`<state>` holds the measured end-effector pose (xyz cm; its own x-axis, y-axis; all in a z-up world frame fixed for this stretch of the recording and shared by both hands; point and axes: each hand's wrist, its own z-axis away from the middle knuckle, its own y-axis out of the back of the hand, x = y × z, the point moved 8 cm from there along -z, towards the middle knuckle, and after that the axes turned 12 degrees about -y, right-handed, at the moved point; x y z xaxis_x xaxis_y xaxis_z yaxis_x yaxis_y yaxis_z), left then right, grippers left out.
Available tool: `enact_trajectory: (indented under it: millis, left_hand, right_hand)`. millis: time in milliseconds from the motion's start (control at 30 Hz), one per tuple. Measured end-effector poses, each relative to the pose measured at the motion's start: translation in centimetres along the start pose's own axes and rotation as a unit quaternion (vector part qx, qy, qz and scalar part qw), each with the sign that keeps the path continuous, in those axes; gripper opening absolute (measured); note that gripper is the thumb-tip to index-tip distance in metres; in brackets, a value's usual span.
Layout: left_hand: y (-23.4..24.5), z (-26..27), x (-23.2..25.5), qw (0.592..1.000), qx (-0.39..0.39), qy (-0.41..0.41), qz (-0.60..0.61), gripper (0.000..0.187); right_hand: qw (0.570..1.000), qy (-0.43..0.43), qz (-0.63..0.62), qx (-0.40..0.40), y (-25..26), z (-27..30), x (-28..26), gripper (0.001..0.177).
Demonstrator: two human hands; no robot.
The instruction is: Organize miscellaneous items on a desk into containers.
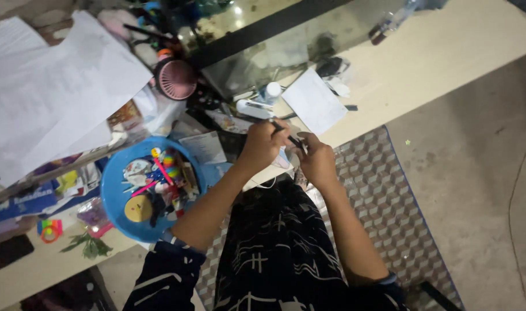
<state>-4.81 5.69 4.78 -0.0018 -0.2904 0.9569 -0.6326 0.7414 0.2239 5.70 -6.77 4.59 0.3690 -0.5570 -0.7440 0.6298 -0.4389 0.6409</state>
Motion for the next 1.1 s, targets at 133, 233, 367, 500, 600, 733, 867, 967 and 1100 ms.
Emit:
enact_trajectory:
  millis: [133,233,367,500,600,733,867,967,1100]
  left_hand:
    - [0.9,2.4,0.7,0.999,0.0,0.011,0.031,0.016]
    - [2.4,4.3,-0.5,0.996,-0.006,0.06,0.06,0.015]
    - [7.3,5.4,-1.9,0.996,0.037,0.068,0.048,0.015]
    - [19.6,5.5,4.8,0.95,0.262,-0.101,-0.135,0.013]
    - [26.2,5.2,9.2,0.894,0.429,-0.102,-0.082,0.012]
    - [30.7,2.1,9.7,0.864,0.443,-0.17,-0.166,0.01]
    - [31.4,-1.7,7.7,0.825,0.444,-0.205,-0.284,0.008]
    - [30.9,-4.4,6.0,0.836,0.407,-0.174,-0.326,0.008]
    - [29.9,-7.4,1.1,0.917,0.305,-0.036,-0.255,0.008]
  right_hand:
    - [0.999,-0.002,0.023,-0.039,-3.0,2.1,-0.1,0.031]
    - [0.998,0.018,0.03,-0.043,-4.9,3.8,-0.9,0.028]
    - [0.998,0.037,0.027,-0.04,-5.0,4.4,-5.3,0.046]
    - [0.998,0.015,0.034,-0.042,-6.0,3.9,-5.7,0.056]
    - [0.992,0.116,0.036,0.021,-7.3,3.7,-5.6,0.055]
    - [0.988,0.133,0.076,0.018,-8.9,3.9,-8.1,0.05]
    - [0.991,0.122,0.051,0.011,-9.9,3.8,-8.9,0.044]
    - [0.986,0.157,0.03,0.036,-9.6,3.8,-9.5,0.041]
    - [0.985,0.161,0.02,0.05,-8.6,3.6,-10.1,0.039]
